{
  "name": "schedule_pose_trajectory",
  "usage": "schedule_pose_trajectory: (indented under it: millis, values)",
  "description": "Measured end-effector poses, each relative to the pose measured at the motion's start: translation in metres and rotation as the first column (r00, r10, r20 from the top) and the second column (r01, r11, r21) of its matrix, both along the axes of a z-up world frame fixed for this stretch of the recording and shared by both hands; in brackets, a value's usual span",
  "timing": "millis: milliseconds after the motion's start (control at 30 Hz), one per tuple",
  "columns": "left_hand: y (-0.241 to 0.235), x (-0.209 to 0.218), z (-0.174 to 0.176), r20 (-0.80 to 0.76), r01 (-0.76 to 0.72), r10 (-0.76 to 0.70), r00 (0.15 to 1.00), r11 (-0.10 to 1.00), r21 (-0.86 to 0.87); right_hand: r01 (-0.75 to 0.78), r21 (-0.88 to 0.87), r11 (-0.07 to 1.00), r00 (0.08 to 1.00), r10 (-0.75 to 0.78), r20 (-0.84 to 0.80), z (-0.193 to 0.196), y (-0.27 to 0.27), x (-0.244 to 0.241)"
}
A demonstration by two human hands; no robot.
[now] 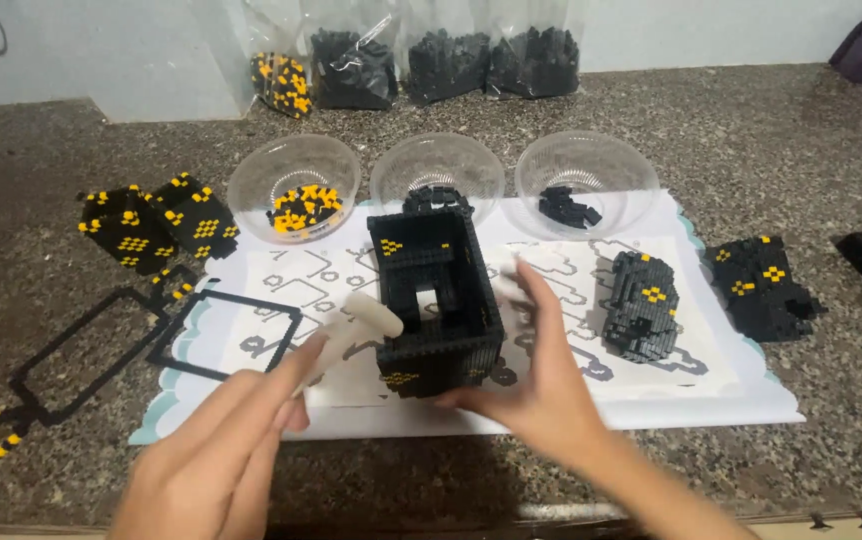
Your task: The person assembles a black and yellow Lego model by connecting frame pieces and attaching them to a larger base structure. They use a small white mallet to tap the pieces into place and ensure a secure fit.
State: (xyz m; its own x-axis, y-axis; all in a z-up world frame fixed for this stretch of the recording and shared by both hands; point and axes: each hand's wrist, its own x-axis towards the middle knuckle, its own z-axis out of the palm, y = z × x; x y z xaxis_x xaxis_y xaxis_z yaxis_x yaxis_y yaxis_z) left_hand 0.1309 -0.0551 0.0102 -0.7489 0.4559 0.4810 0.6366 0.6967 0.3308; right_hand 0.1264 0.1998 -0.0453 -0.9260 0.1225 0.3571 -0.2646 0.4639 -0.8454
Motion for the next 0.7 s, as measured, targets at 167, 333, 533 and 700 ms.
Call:
schedule_pose_trajectory:
  millis: [167,333,533,700]
  values:
    - [0.002,0.008,0.006,0.063,-0.051,0.054,0.997,0.998,-0.044,-0.497,0.074,0.865,0.863,0.484,0.146,0.015,0.026,-0.033]
    - [0.006,0.009,0.005,0.028,-0.083,0.083,0.996,0.997,-0.009,-0.555,-0.049,0.830,0.817,0.555,0.153,0.014,0.029,-0.043]
    - [0.019,0.008,0.012,-0.073,-0.018,0.029,0.997,0.989,0.150,-0.600,0.107,0.793,0.799,0.599,0.040,0.018,0.044,-0.054]
    - [0.014,0.000,0.001,-0.022,-0.117,0.116,0.993,0.990,-0.083,-0.652,0.176,0.737,0.755,0.652,0.071,0.037,0.042,-0.061]
